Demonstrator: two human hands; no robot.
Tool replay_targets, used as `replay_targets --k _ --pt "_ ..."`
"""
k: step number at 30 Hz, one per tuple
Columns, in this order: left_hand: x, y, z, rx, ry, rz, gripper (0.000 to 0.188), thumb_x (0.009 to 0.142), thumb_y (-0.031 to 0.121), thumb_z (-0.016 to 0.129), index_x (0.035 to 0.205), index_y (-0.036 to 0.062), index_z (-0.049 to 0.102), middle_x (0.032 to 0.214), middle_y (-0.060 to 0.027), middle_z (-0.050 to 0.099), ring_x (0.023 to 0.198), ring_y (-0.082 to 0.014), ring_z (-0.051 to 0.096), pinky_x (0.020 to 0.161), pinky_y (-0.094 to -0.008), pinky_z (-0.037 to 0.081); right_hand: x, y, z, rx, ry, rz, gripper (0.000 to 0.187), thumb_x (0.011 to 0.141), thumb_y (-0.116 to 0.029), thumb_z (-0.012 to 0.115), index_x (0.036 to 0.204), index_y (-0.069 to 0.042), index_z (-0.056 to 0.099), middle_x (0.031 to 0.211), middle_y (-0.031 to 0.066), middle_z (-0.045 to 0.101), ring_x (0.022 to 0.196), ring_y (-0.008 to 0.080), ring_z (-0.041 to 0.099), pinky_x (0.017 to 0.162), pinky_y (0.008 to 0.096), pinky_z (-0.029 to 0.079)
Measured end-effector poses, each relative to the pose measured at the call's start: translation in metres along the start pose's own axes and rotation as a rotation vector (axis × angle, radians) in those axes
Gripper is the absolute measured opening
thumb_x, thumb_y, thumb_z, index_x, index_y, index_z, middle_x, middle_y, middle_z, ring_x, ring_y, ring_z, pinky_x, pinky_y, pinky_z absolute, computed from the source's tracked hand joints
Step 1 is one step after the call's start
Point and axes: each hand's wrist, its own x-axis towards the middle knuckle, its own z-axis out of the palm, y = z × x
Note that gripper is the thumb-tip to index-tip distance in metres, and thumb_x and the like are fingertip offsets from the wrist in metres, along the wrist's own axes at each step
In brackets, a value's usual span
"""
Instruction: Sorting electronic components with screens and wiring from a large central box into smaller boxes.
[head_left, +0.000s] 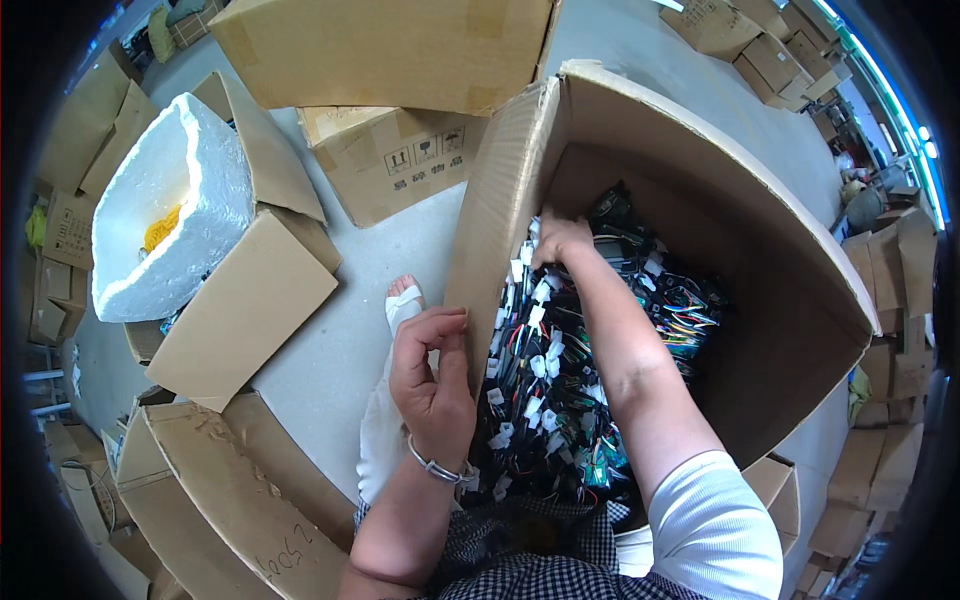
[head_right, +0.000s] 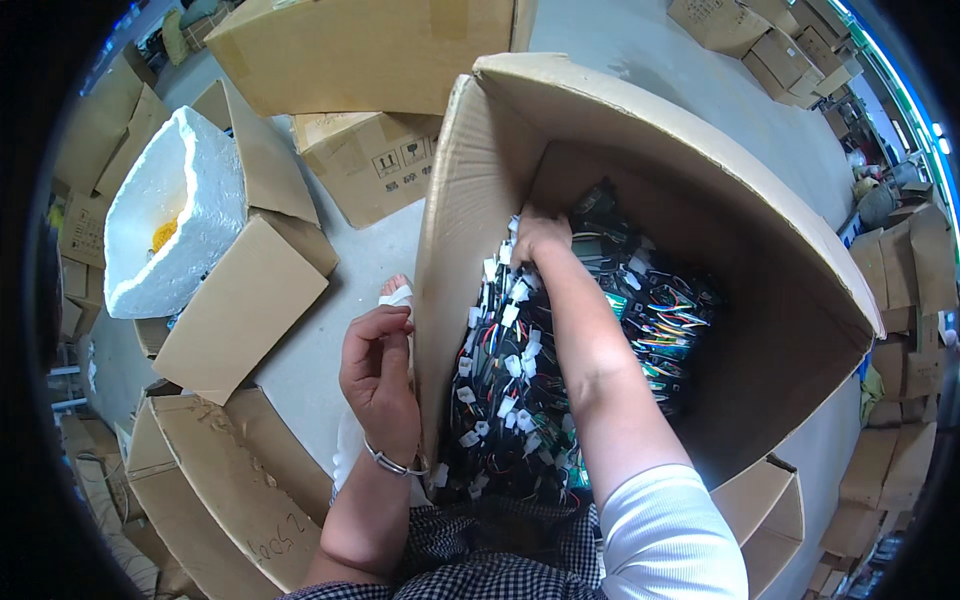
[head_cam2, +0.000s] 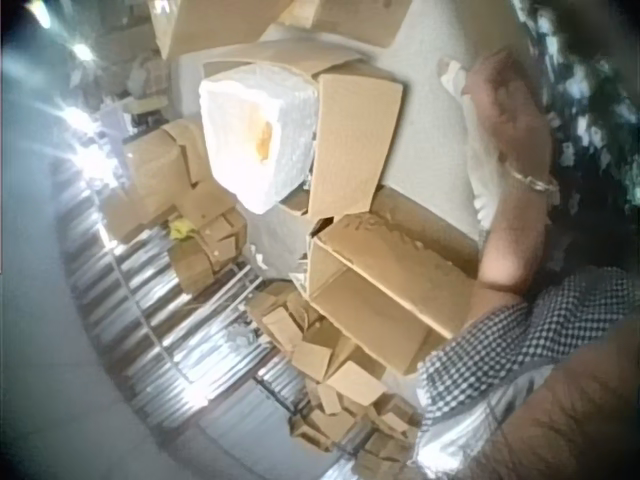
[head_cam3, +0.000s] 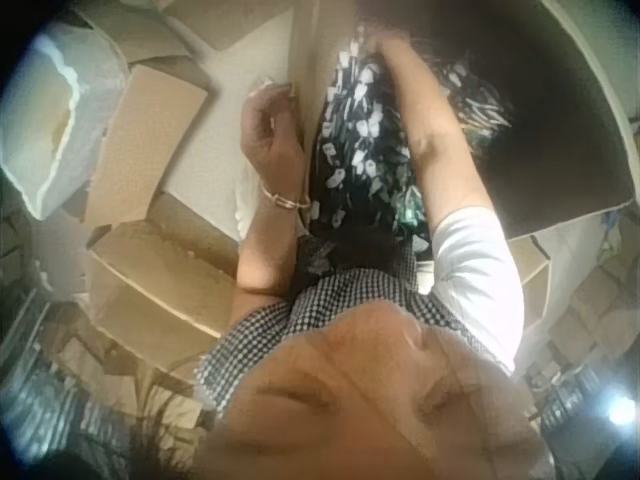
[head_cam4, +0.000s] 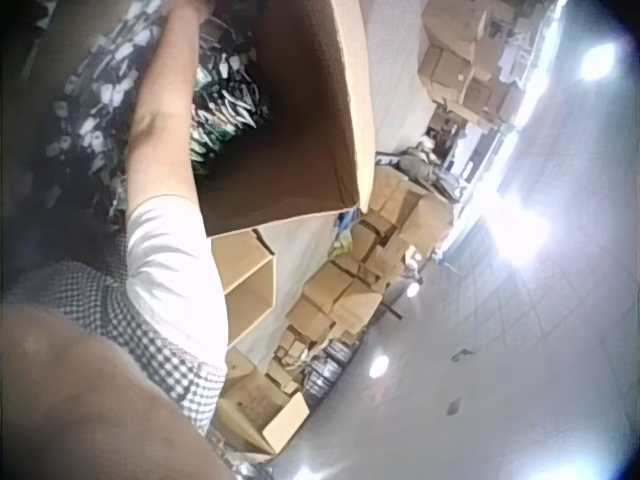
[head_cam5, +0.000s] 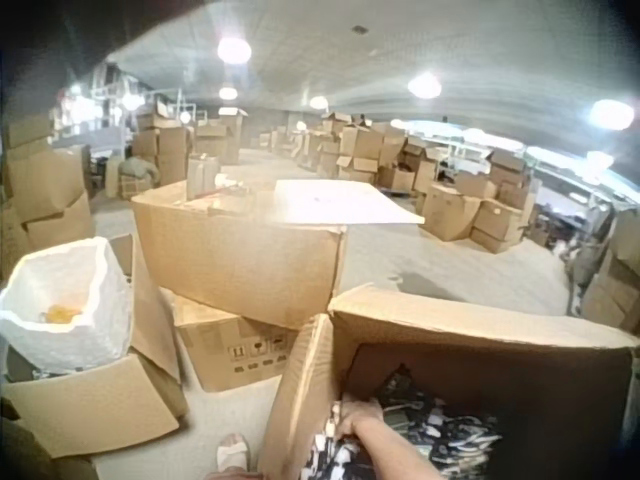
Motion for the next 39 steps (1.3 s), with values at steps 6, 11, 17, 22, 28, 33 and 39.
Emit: replay_targets --k 6,11,17,22,28,33,39 --pt "0.000 -0.002 0.002 0.015 0.048 -0.024 0.014 0.086 -0.008 0.052 0.092 -0.0002 0.061 0.096 -0.0090 0.062 0.091 -0.0139 0.057 0.084 -0.0255 0.044 -0.022 0.003 -0.003 -0.023 -0.098 -0.079 0.104 0.058 -0.031 0.080 0.144 -0.007 0.026 0.123 0.0208 0.059 0.121 0.0299 0.053 0.110 0.0431 0.028" --pt "0.007 -0.002 0.003 -0.020 0.067 -0.132 0.013 0.087 -0.007 0.051 0.092 0.0001 0.061 0.093 -0.0061 0.063 0.086 -0.0118 0.058 0.081 -0.0234 0.045 -0.091 0.001 -0.009 -0.016 0.091 -0.166 0.085 0.065 -0.028 0.070 0.139 -0.007 0.035 0.100 0.0195 0.068 0.101 0.0300 0.063 0.099 0.0394 0.038" --pt "0.014 -0.003 0.001 -0.062 0.015 -0.123 0.012 0.089 -0.004 0.052 0.093 0.0009 0.061 0.090 0.0000 0.060 0.075 -0.0057 0.051 0.067 -0.0198 0.043 -0.206 -0.007 0.025 0.053 0.578 -0.289 0.075 0.061 -0.020 0.073 0.129 -0.004 0.044 0.074 0.0110 0.063 0.077 0.0295 0.061 0.079 0.0383 0.042" --pt "0.009 0.001 0.007 -0.202 0.014 -0.211 0.009 0.091 0.002 0.051 0.095 0.0004 0.059 0.087 -0.0013 0.060 0.076 -0.0062 0.051 0.069 -0.0206 0.043 -0.283 -0.033 0.064 0.147 0.835 -0.210 0.062 0.060 -0.007 0.063 0.120 0.000 0.053 0.068 0.0076 0.056 0.066 0.0255 0.056 0.072 0.0383 0.041" --pt "0.009 0.000 0.009 -0.238 -0.006 -0.256 0.009 0.093 0.004 0.049 0.096 0.0010 0.057 0.086 -0.0021 0.060 0.072 -0.0059 0.052 0.063 -0.0199 0.044 -0.339 -0.076 0.130 0.337 0.640 -0.122 0.050 0.069 -0.013 0.062 0.118 -0.006 0.055 0.085 0.0079 0.056 0.082 0.0239 0.054 0.078 0.0384 0.038" --pt "0.009 0.001 0.012 -0.222 0.020 -0.193 0.011 0.095 0.005 0.048 0.097 0.0003 0.058 0.082 -0.0011 0.058 0.070 -0.0053 0.050 0.063 -0.0200 0.043 -0.343 -0.070 0.097 0.292 0.516 -0.164 0.052 0.074 -0.019 0.065 0.124 -0.010 0.054 0.114 0.0164 0.055 0.107 0.0293 0.053 0.086 0.0402 0.041" --pt "0.009 0.001 0.010 -0.247 0.030 -0.241 0.011 0.095 0.004 0.048 0.097 0.0002 0.058 0.083 -0.0010 0.058 0.071 -0.0052 0.050 0.064 -0.0201 0.043 -0.297 0.041 -0.038 0.406 0.285 -0.131 0.049 0.075 -0.032 0.073 0.115 -0.009 0.061 0.104 0.0161 0.066 0.093 0.0340 0.064 0.082 0.0415 0.052"
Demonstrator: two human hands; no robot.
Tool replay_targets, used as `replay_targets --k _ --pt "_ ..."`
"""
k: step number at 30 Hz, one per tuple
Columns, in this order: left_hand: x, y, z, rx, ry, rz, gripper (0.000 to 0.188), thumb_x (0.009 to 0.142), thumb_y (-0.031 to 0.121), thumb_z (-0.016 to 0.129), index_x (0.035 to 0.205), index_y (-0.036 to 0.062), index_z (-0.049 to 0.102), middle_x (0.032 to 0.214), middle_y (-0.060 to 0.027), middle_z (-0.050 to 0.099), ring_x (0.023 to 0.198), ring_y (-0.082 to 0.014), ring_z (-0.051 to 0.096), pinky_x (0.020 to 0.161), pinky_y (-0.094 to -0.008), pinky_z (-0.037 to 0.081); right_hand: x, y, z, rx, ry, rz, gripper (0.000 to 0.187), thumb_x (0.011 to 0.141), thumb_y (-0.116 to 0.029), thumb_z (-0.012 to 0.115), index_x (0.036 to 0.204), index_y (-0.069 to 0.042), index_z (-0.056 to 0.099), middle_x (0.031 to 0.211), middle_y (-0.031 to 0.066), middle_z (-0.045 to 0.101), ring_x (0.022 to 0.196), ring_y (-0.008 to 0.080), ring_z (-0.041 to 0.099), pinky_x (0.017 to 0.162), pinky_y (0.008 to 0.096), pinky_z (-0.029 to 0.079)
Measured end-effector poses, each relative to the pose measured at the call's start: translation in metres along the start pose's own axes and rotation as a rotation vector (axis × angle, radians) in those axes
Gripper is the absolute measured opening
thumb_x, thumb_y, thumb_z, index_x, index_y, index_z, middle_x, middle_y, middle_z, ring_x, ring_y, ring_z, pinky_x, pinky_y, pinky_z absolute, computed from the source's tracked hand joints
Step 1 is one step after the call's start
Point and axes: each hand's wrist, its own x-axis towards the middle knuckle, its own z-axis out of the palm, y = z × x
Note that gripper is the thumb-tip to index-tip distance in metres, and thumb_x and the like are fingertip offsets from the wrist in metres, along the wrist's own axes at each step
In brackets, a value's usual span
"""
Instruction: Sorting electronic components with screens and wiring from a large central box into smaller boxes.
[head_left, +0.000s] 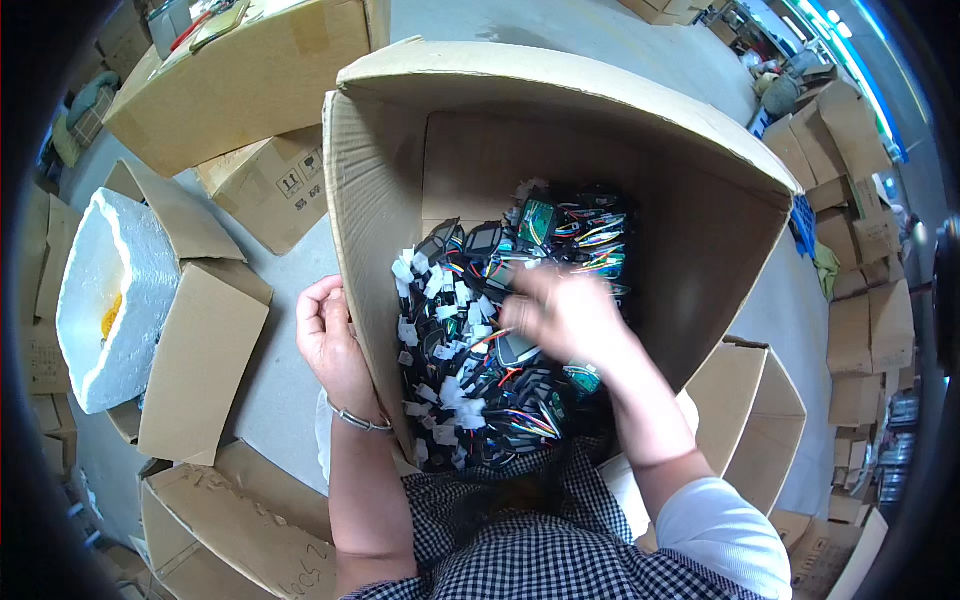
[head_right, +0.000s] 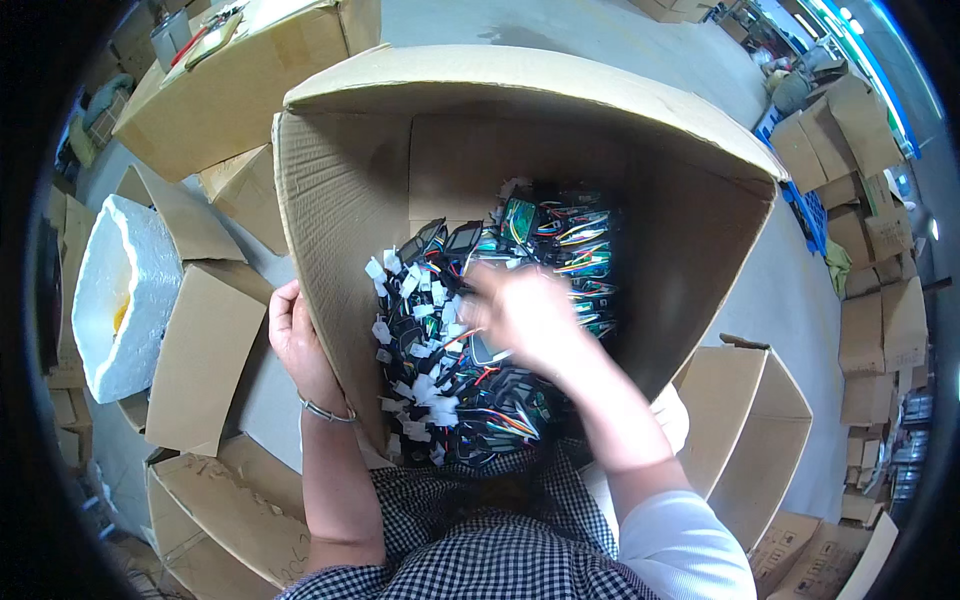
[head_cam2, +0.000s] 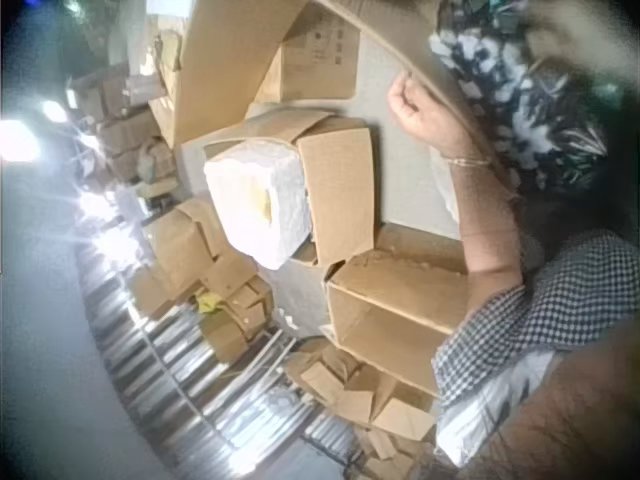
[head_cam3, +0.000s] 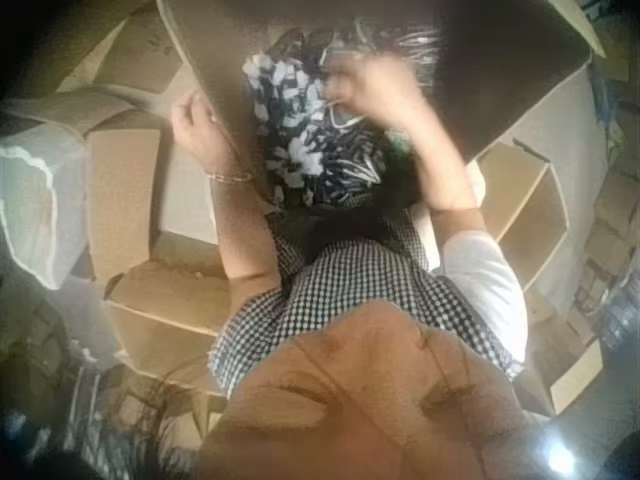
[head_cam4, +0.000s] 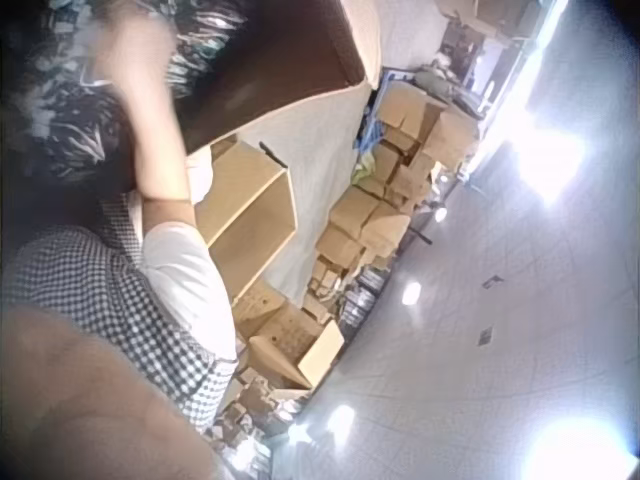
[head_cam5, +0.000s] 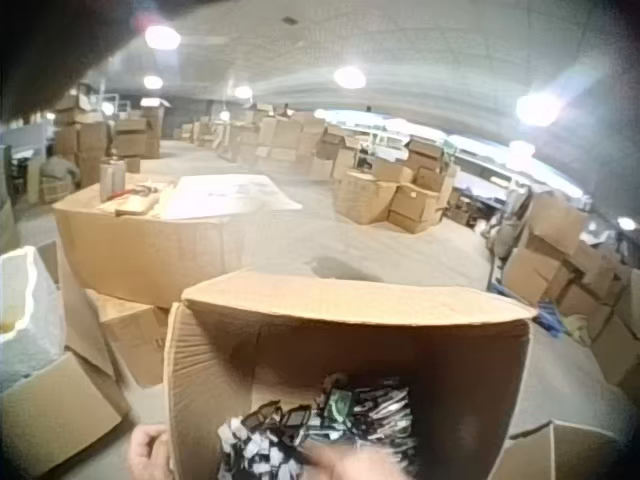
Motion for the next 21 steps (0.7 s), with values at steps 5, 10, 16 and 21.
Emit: replay_targets --k 5,10,16,21 --pt "0.004 -0.006 0.002 0.004 -0.032 -0.053 0.012 0.095 0.004 0.047 0.098 -0.0005 0.058 0.084 -0.0019 0.059 0.072 -0.0053 0.051 0.065 -0.0193 0.043 0.148 0.106 0.028 -0.528 0.193 0.185 0.060 0.073 -0.036 0.074 0.125 -0.014 0.053 0.120 0.0163 0.057 0.115 0.0321 0.053 0.096 0.0428 0.043" --pt "0.010 -0.009 -0.003 -0.004 -0.026 -0.095 0.012 0.095 0.003 0.048 0.098 -0.0003 0.058 0.088 -0.0031 0.061 0.076 -0.0062 0.052 0.069 -0.0204 0.044 0.202 0.137 0.080 -0.740 -0.010 0.196 0.066 0.075 -0.042 0.072 0.130 -0.014 0.050 0.132 0.0122 0.050 0.127 0.0310 0.044 0.103 0.0429 0.037" --pt "0.013 -0.019 -0.008 -0.026 -0.021 -0.112 0.012 0.094 0.003 0.048 0.098 -0.0008 0.059 0.095 -0.0057 0.062 0.082 -0.0086 0.055 0.076 -0.0225 0.046 0.203 0.145 0.111 -0.933 -0.112 0.252 0.049 0.092 -0.029 0.050 0.138 -0.012 0.046 0.146 0.0074 0.040 0.138 0.0275 0.032 0.108 0.0505 0.026" --pt "0.010 -0.020 -0.011 -0.007 -0.037 -0.156 0.012 0.095 0.006 0.043 0.100 0.0002 0.052 0.093 -0.0153 0.064 0.079 -0.0225 0.064 0.071 -0.0349 0.057 0.210 0.123 0.113 -0.954 -0.509 0.429 0.042 0.094 -0.023 0.043 0.133 -0.011 0.054 0.148 0.0066 0.039 0.138 0.0254 0.032 0.110 0.0512 0.017"
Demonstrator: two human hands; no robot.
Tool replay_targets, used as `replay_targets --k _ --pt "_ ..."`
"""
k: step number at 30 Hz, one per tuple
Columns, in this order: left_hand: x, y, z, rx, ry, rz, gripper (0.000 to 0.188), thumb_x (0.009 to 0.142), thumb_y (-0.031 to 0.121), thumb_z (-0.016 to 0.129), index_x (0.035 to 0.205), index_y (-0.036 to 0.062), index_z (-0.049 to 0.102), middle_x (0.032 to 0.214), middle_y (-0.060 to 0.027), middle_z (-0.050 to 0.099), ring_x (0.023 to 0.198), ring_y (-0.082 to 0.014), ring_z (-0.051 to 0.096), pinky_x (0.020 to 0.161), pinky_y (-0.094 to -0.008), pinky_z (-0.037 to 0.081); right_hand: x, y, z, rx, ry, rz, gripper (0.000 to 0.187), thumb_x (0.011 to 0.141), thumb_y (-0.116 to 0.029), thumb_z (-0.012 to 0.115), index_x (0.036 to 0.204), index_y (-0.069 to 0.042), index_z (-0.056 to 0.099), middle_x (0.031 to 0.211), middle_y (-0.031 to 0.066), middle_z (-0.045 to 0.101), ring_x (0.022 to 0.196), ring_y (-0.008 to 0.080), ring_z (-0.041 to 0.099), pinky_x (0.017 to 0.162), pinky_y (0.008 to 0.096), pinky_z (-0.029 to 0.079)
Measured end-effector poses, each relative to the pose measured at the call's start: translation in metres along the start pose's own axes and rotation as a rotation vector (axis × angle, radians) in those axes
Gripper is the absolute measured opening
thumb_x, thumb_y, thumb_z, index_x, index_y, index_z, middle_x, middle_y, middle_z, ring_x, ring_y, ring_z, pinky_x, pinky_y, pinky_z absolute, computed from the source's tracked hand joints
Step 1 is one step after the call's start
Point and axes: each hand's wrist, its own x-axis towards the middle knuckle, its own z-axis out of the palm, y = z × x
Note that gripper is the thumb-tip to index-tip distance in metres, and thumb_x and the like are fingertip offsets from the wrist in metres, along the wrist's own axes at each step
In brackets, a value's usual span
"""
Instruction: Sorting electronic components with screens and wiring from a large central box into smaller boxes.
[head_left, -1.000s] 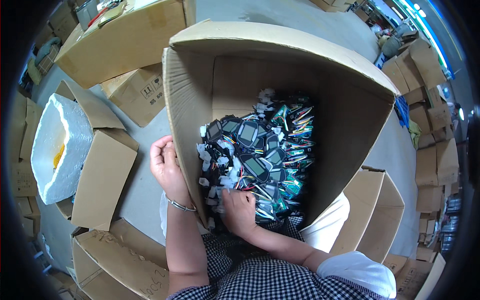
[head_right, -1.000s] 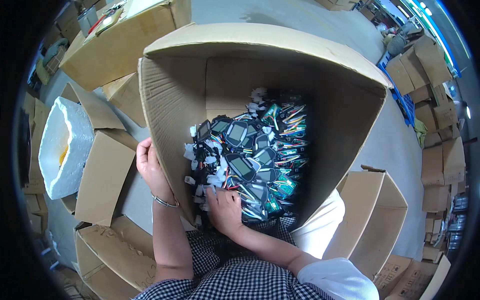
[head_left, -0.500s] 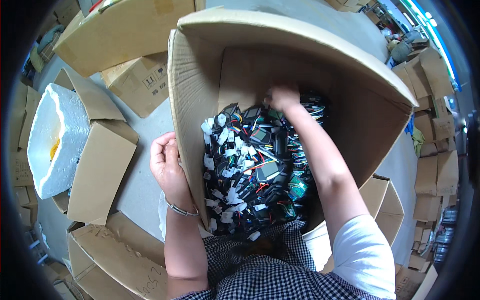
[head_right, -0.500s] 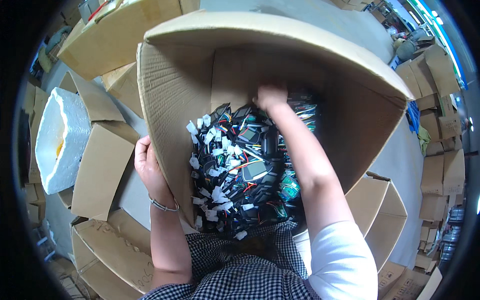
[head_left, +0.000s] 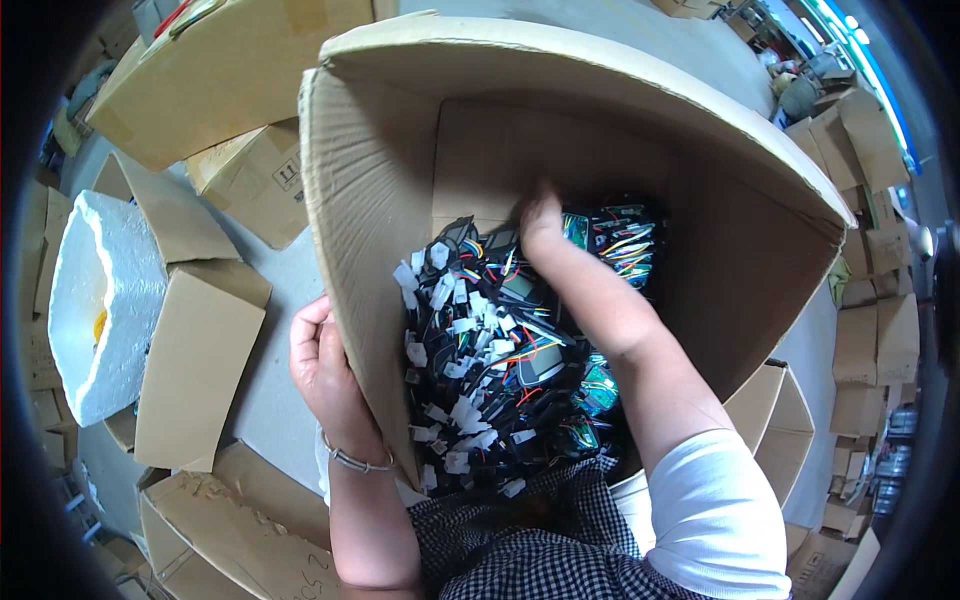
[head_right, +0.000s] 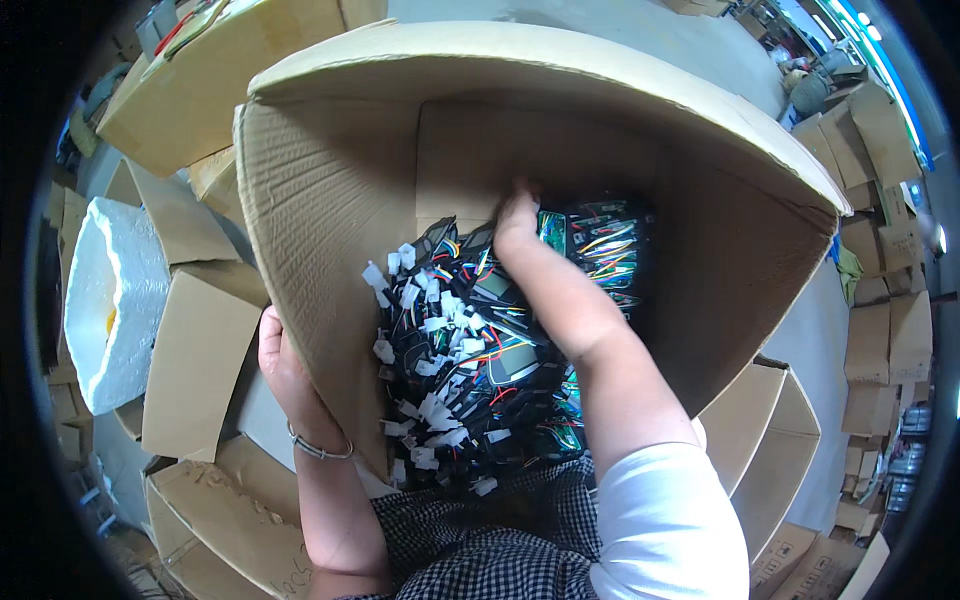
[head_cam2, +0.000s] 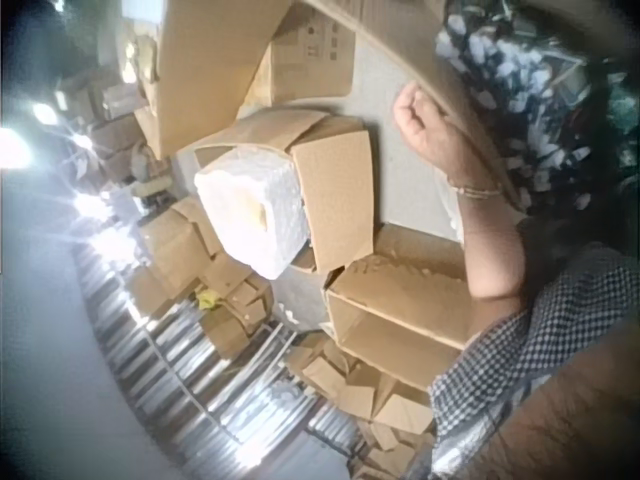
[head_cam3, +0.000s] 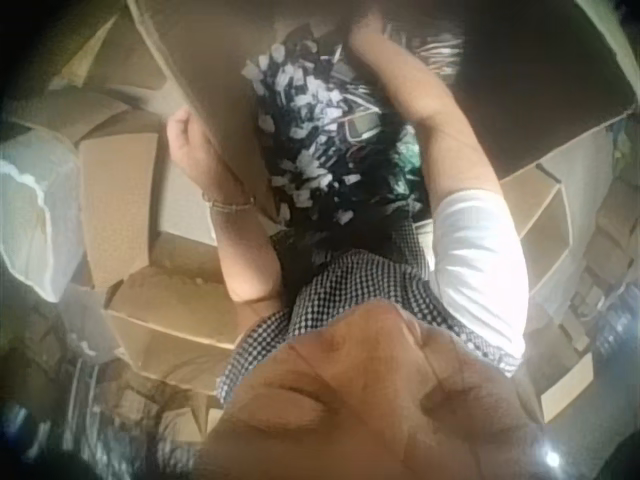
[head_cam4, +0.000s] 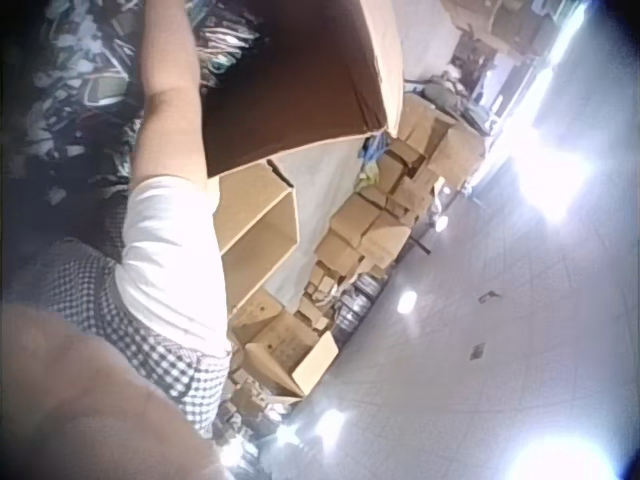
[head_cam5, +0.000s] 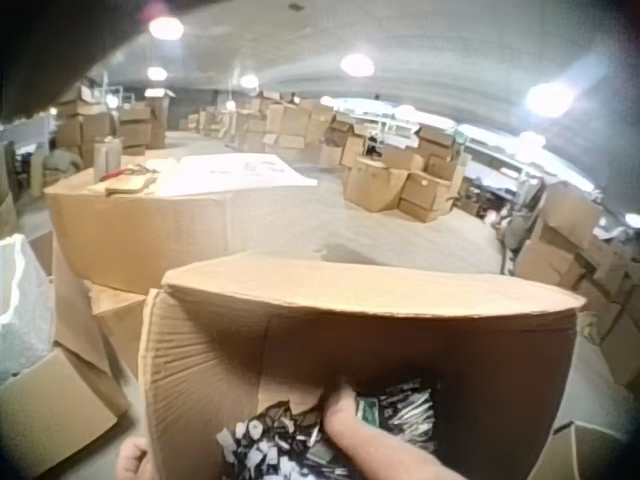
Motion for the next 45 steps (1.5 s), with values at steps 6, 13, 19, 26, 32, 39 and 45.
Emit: replay_targets --k 6,13,19,26,32,39,45 --pt "0.001 0.000 0.004 -0.038 -0.001 -0.023 0.015 0.095 0.007 0.043 0.104 -0.0013 0.053 0.098 -0.0168 0.064 0.083 -0.0253 0.065 0.073 -0.0366 0.058 0.007 0.001 0.037 -0.211 0.357 -0.095 0.042 0.093 -0.022 0.043 0.131 -0.003 0.047 0.134 0.0125 0.052 0.125 0.0244 0.047 0.094 0.0487 0.035" --pt "-0.001 0.011 0.014 -0.104 0.042 -0.050 0.013 0.096 0.006 0.045 0.100 -0.0018 0.054 0.092 -0.0102 0.063 0.078 -0.0117 0.060 0.070 -0.0245 0.051 0.008 0.012 0.027 0.009 0.349 -0.088 0.039 0.089 -0.021 0.053 0.125 -0.006 0.051 0.119 0.0089 0.063 0.111 0.0235 0.059 0.087 0.0439 0.043" --pt "0.000 0.005 0.004 -0.099 0.013 -0.044 0.012 0.096 0.006 0.045 0.100 -0.0012 0.054 0.092 -0.0088 0.062 0.077 -0.0108 0.059 0.069 -0.0240 0.051 -0.019 0.029 0.023 0.110 0.354 -0.205 0.032 0.088 -0.017 0.052 0.118 -0.008 0.059 0.112 0.0073 0.067 0.104 0.0223 0.064 0.089 0.0390 0.045" --pt "0.001 0.002 -0.003 -0.023 -0.065 0.042 0.012 0.096 0.010 0.048 0.098 0.0003 0.055 0.088 -0.0047 0.061 0.074 -0.0073 0.055 0.066 -0.0199 0.045 -0.138 0.050 0.048 0.122 0.702 -0.217 0.023 0.073 -0.013 0.061 0.096 -0.008 0.057 0.067 0.0043 0.067 0.075 0.0194 0.067 0.075 0.0336 0.044" --pt "-0.033 0.032 0.008 0.062 -0.106 0.124 0.029 0.096 0.020 0.048 0.116 -0.0012 0.052 0.106 -0.0084 0.058 0.094 -0.0136 0.055 0.086 -0.0275 0.044 -0.249 0.021 0.098 0.229 0.966 -0.147 0.035 0.077 -0.013 0.054 0.110 -0.004 0.057 0.072 0.0060 0.060 0.068 0.0201 0.058 0.067 0.0336 0.044" --pt "-0.066 0.001 -0.003 0.799 -0.040 0.523 0.044 0.096 0.021 0.046 0.132 -0.0030 0.040 0.122 -0.0227 0.053 0.113 -0.0360 0.052 0.098 -0.0402 0.039 -0.344 -0.027 0.176 0.490 1.021 -0.195 0.045 0.076 -0.018 0.056 0.121 -0.015 0.054 0.097 0.0112 0.059 0.082 0.0225 0.055 0.068 0.0362 0.041" --pt "-0.017 0.001 0.007 1.018 0.006 0.478 0.034 0.096 0.021 0.046 0.125 0.0036 0.048 0.112 -0.0218 0.060 0.104 -0.0389 0.058 0.087 -0.0432 0.045 -0.372 -0.014 0.186 0.864 0.805 -0.123 0.058 0.072 -0.018 0.069 0.127 -0.013 0.050 0.136 0.0207 0.043 0.128 0.0383 0.040 0.105 0.0525 0.031"
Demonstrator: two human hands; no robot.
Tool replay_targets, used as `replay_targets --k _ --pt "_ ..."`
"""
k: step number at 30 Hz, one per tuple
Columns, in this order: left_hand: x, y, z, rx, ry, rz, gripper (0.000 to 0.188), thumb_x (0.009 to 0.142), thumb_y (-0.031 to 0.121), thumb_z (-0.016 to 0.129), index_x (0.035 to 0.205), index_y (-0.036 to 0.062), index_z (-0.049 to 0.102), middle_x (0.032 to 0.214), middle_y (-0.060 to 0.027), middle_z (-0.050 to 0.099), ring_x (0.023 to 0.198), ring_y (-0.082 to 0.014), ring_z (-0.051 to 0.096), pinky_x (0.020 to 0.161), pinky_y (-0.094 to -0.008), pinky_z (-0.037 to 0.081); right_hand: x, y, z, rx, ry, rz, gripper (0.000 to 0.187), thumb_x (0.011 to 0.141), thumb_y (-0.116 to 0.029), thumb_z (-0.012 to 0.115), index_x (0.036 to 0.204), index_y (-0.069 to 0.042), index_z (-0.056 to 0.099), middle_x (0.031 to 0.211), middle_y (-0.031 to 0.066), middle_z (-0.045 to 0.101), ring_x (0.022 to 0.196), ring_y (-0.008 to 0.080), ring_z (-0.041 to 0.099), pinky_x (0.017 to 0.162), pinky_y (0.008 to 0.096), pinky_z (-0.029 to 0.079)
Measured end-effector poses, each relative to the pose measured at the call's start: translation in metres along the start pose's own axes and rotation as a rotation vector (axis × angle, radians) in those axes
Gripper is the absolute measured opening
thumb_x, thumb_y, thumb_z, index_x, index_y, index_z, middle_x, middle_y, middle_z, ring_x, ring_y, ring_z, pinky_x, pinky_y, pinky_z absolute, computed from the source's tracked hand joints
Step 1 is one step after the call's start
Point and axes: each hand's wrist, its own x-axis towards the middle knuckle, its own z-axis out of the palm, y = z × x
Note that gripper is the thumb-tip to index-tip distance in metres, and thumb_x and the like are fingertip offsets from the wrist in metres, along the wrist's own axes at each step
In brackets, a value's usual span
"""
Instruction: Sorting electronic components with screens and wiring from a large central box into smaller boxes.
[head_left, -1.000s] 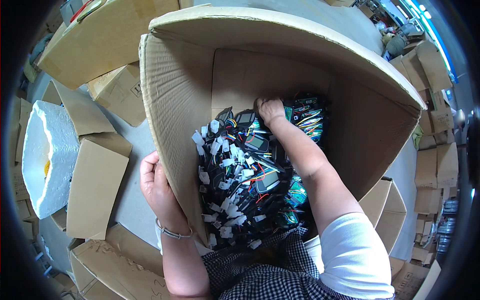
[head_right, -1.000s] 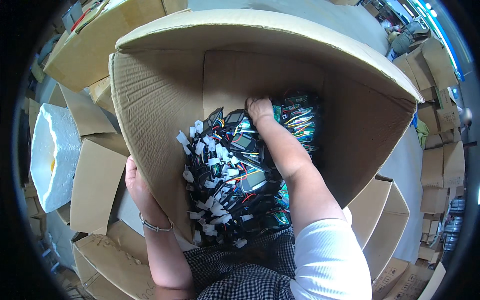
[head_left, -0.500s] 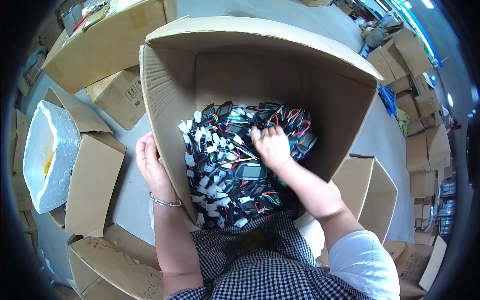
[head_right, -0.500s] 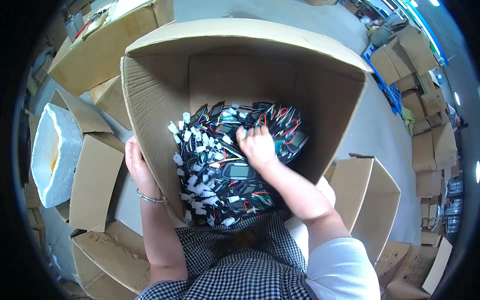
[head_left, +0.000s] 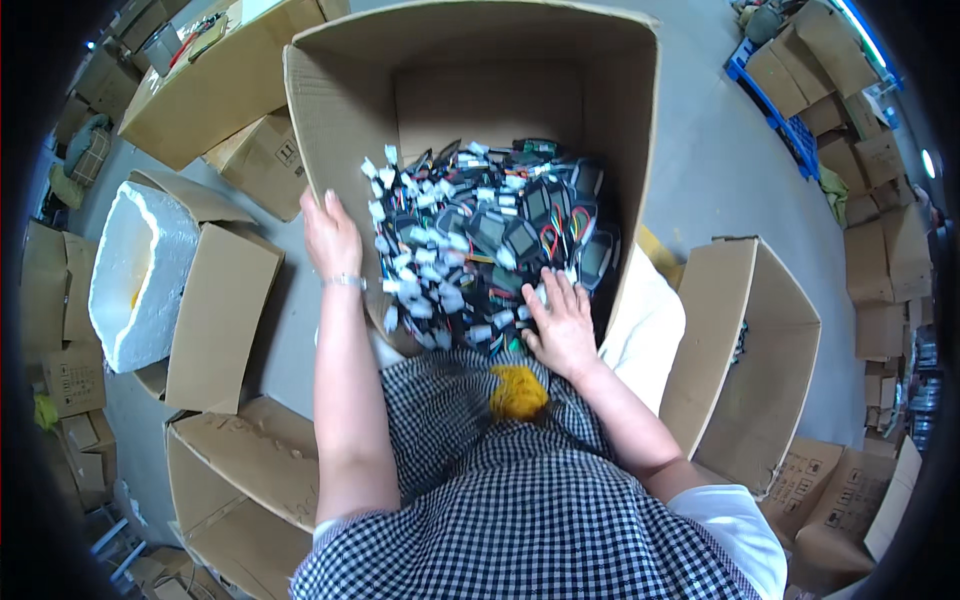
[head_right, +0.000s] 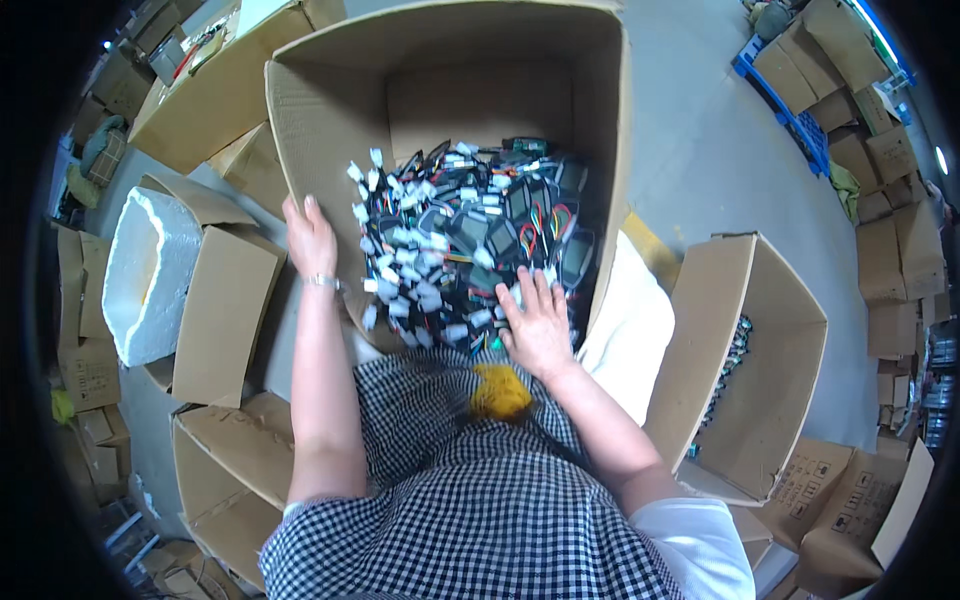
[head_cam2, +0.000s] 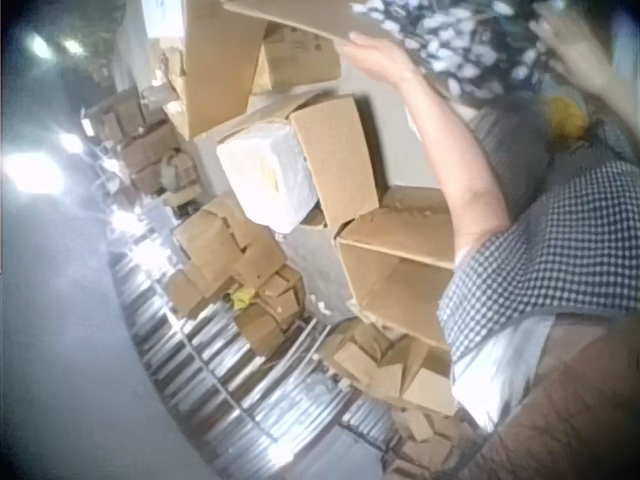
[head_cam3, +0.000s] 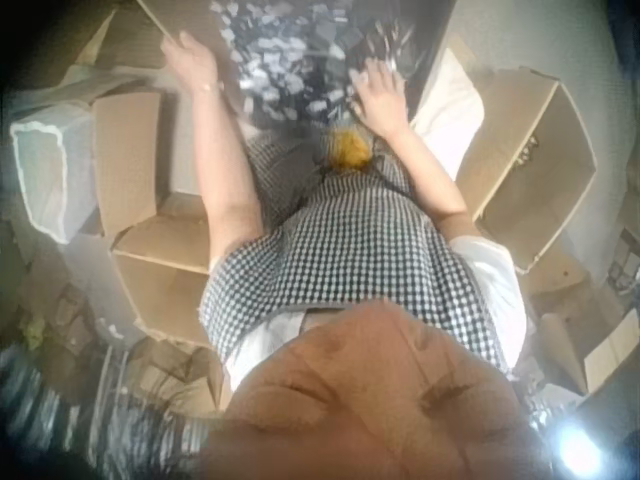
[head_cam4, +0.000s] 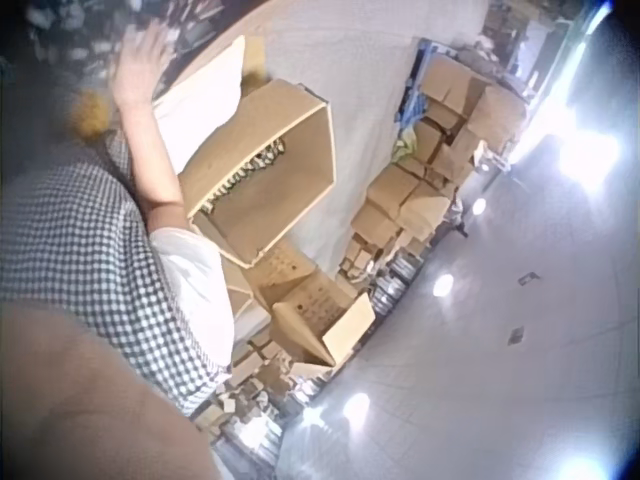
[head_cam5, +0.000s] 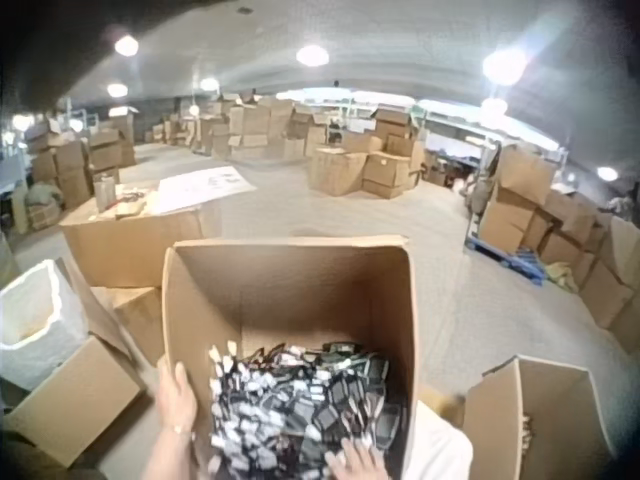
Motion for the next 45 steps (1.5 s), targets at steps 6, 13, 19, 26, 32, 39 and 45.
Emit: replay_targets --k 6,13,19,26,32,39,45 --pt "0.002 0.005 0.001 0.031 0.049 0.000 0.034 0.096 0.023 0.047 0.125 0.0054 0.047 0.110 -0.0217 0.061 0.103 -0.0388 0.058 0.085 -0.0450 0.046 -0.053 0.015 -0.027 0.178 0.042 0.120 0.018 0.076 -0.011 0.067 0.093 -0.005 0.066 0.095 0.0108 0.064 0.093 0.0287 0.061 0.084 0.0404 0.046" --pt "-0.025 -0.017 -0.023 0.022 -0.056 0.012 0.040 0.093 0.020 0.050 0.129 0.0026 0.043 0.122 -0.0225 0.055 0.113 -0.0368 0.054 0.094 -0.0429 0.042 -0.074 0.011 -0.017 0.359 -0.030 0.140 0.013 0.082 -0.016 0.061 0.087 -0.004 0.065 0.085 0.0138 0.064 0.080 0.0318 0.063 0.074 0.0428 0.050" --pt "-0.121 0.015 -0.074 0.030 -0.094 0.166 0.049 0.085 0.014 0.058 0.130 0.0001 0.043 0.132 -0.0219 0.045 0.124 -0.0362 0.043 0.105 -0.0430 0.033 -0.068 0.008 -0.004 0.247 -0.604 0.064 0.028 0.082 -0.035 0.061 0.094 -0.010 0.068 0.092 0.0150 0.067 0.089 0.0317 0.065 0.078 0.0442 0.052" --pt "-0.148 0.006 -0.063 0.437 -0.133 0.176 0.081 0.085 0.028 0.059 0.145 -0.0023 0.015 0.146 -0.0281 0.025 0.137 -0.0387 0.024 0.112 -0.0479 0.017 -0.092 -0.011 0.067 -0.206 -0.651 -0.272 0.025 0.084 -0.031 0.058 0.099 -0.012 0.067 0.088 0.0078 0.068 0.087 0.0241 0.067 0.082 0.0390 0.047" --pt "-0.112 0.005 -0.037 0.570 -0.360 -0.088 0.091 0.084 0.008 0.052 0.144 0.0012 -0.015 0.138 -0.0265 0.036 0.112 -0.0392 0.055 0.090 -0.0425 0.047 -0.090 -0.012 0.034 0.086 -0.385 -0.196 0.016 0.083 -0.018 0.058 0.092 -0.010 0.068 0.083 0.0086 0.070 0.080 0.0255 0.067 0.078 0.0419 0.048" --pt "-0.079 0.000 -0.014 0.414 -0.298 -0.016 0.094 0.077 -0.003 0.052 0.146 0.0049 -0.012 0.134 -0.0313 0.039 0.107 -0.0452 0.055 0.089 -0.0470 0.047 -0.032 0.006 -0.002 0.434 0.299 0.017 0.011 0.081 -0.012 0.062 0.087 -0.005 0.068 0.086 0.0121 0.068 0.075 0.0310 0.065 0.069 0.0394 0.052" --pt "-0.085 0.010 -0.013 0.419 -0.252 -0.040 0.094 0.077 0.000 0.053 0.147 0.0083 -0.009 0.127 -0.0261 0.044 0.096 -0.0425 0.060 0.082 -0.0478 0.050 0.066 0.045 0.007 0.301 0.430 0.132 0.012 0.082 -0.013 0.062 0.088 -0.004 0.067 0.089 0.0136 0.066 0.085 0.0328 0.063 0.077 0.0416 0.051"
